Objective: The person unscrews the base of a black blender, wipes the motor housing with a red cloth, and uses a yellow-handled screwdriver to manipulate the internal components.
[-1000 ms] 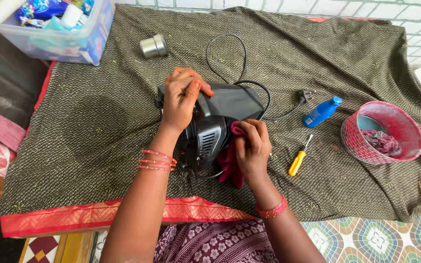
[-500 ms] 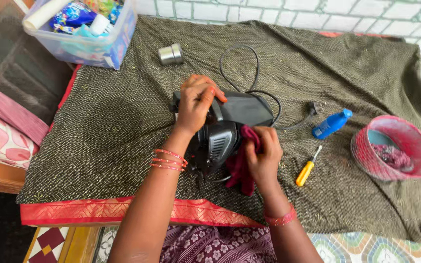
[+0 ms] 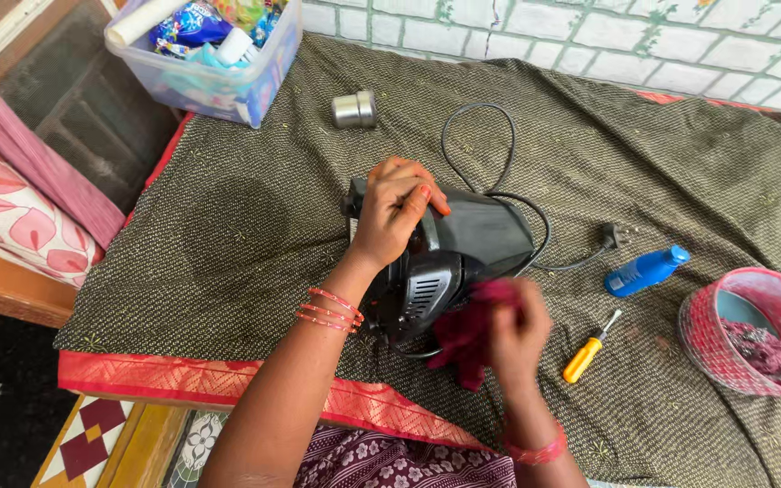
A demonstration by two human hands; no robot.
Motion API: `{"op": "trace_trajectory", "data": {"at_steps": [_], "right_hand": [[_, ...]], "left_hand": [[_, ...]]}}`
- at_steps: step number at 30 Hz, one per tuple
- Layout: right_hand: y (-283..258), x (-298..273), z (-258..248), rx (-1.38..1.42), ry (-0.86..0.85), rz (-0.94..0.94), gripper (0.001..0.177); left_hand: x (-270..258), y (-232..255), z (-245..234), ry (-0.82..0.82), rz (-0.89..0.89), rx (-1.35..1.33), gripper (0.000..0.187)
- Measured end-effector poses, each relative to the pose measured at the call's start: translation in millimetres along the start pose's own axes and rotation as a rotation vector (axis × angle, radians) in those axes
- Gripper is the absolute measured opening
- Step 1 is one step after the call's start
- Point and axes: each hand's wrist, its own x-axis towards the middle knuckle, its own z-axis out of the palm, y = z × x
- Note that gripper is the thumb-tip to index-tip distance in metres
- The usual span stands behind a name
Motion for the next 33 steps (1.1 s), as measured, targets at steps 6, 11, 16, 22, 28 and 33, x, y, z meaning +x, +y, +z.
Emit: {"op": "trace_trajectory", "data": {"at_steps": [6, 11, 16, 22, 28, 33], "right_hand": [[-0.7, 26.3, -2.6, -0.286, 0.067, 0.034, 0.020], [-19.7, 21.1, 11.9, -0.372, -0.014, -0.079, 0.024], [-27.5, 13.4, 11.0, -0.406, -0.055, -0.064, 0.025], [-21.3, 18.9, 14.2, -0.419, -0.035, 0.010, 0.024], [-26.7, 18.0, 11.5, -0.368, -0.021, -0.043, 0.025], [-26.0, 22.4, 11.5, -0.417, -0.014, -0.001, 0.021]], "left_hand": [[0.1, -7.4, 0.9, -0.011, 0.009, -0.027, 0.040], [-1.7, -7.1, -0.9, -0.011, -0.040, -0.029, 0.040], [0.4, -6.0, 0.5, 0.011, 0.010, -0.019, 0.040], [2.1, -4.9, -2.1, -0.009, 0.007, -0.022, 0.041], [2.3, -4.0, -1.1, 0.004, 0.047, -0.031, 0.041], [1.9, -5.2, -1.3, 0.009, 0.017, -0.016, 0.038]]}}
